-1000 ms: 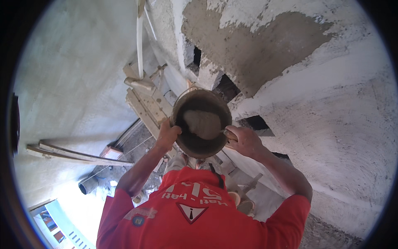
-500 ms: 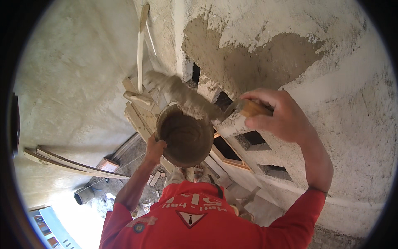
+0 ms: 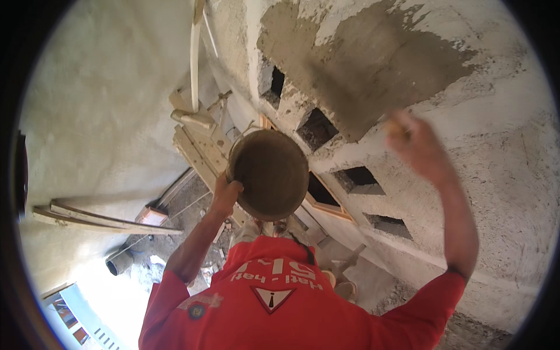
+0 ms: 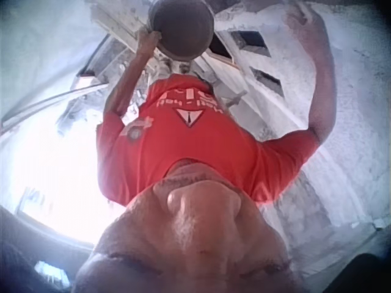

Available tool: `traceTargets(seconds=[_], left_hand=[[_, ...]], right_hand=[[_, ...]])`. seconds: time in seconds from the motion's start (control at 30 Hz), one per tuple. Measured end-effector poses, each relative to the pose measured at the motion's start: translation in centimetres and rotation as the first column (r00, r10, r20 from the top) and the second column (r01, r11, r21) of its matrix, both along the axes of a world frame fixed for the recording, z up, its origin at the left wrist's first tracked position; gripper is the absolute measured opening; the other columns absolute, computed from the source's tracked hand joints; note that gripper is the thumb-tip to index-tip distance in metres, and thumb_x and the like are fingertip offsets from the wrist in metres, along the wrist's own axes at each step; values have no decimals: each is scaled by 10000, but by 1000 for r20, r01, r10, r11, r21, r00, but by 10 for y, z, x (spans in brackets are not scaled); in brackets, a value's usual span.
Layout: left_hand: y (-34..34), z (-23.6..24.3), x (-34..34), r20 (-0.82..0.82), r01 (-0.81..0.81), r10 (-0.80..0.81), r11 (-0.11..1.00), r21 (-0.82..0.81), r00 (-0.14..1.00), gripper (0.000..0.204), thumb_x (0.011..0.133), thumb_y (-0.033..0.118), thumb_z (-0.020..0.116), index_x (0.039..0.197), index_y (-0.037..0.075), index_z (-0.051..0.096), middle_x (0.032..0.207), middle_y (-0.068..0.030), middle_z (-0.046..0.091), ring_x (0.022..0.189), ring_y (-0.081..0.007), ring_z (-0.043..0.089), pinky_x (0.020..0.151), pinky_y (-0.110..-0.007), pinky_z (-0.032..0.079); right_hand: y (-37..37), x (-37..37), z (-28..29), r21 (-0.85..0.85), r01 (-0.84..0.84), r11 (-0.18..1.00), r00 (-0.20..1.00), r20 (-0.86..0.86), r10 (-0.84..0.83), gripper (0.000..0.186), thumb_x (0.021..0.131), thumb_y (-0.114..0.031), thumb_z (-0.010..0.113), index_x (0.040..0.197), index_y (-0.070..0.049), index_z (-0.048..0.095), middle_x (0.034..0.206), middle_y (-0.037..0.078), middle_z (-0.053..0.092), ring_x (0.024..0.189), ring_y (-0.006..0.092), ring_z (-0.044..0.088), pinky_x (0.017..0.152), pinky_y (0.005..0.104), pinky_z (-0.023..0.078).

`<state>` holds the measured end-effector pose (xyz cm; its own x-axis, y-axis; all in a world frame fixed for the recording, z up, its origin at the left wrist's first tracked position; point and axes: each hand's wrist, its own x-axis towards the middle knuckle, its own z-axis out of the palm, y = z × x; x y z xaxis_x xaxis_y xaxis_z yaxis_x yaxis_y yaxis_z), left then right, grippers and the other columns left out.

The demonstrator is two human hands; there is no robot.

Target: The person applies plaster to a concrete wall using a trowel, scooping the material from a bucket and spreading it over the surface around window openings.

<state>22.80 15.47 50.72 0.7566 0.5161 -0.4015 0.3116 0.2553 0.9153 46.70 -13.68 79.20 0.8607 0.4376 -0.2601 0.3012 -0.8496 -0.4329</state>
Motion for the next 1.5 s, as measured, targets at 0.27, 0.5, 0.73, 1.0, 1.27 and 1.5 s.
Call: traceTargets(seconds=[0.27, 0.5, 0.73, 1.0, 1.27, 1.5], left_hand=[[-3, 43, 31, -24, 138, -137, 983, 123, 990, 477, 720, 28, 561, 1182, -69, 632, 893, -69, 659, 810, -163, 580, 737, -312, 485], [-9, 49, 44, 74, 111, -129, 972, 209, 989, 515, 734, 14, 551, 1238, -74, 613, 955, -120, 690, 875, -198, 620, 809, -335, 509], [-3, 66, 39, -26, 157, -155, 975, 154, 988, 557, 732, 15, 569, 1283, -64, 589, 1007, -141, 695, 902, -241, 629, 852, -363, 509], [9, 56, 29, -60, 38, -34, 997, 64, 998, 564, 715, 1, 593, 1277, -52, 595, 1022, -140, 672, 921, -236, 607, 840, -341, 495], [30, 25, 19, -1, -69, 69, 996, 54, 998, 520, 742, 38, 568, 1256, -26, 620, 953, -108, 690, 822, -201, 627, 779, -337, 518], [45, 20, 1, 30, -161, 159, 984, 72, 987, 522, 733, 9, 545, 1247, -42, 620, 948, -87, 672, 832, -180, 602, 778, -307, 502]], right_hand=[[38, -53, -141, -702, -358, 616, 577, 352, 737, 406, 882, -139, 668, 1283, -93, 615, 991, 161, 656, 909, 266, 665, 790, 429, 568], [43, -69, -209, -368, -550, 749, 811, -21, 585, 365, 862, -188, 675, 1212, -97, 629, 908, 202, 693, 895, 376, 699, 779, 507, 565], [40, -86, -223, -50, -471, 881, 865, -220, 450, 438, 823, -195, 701, 1245, -102, 630, 1021, 193, 721, 970, 406, 686, 835, 501, 554], [38, -83, -222, 170, -435, 884, 895, -24, 445, 473, 816, -169, 726, 1268, -68, 631, 1032, 218, 716, 970, 408, 689, 848, 479, 554], [76, -59, -97, 201, -428, 881, 897, -30, 442, 458, 795, -131, 761, 1217, -36, 607, 1052, 222, 705, 984, 400, 688, 858, 463, 550], [99, -39, 12, 279, -571, 772, 807, 20, 590, 565, 736, -122, 816, 1242, 2, 598, 997, 146, 691, 916, 251, 682, 842, 369, 536]])
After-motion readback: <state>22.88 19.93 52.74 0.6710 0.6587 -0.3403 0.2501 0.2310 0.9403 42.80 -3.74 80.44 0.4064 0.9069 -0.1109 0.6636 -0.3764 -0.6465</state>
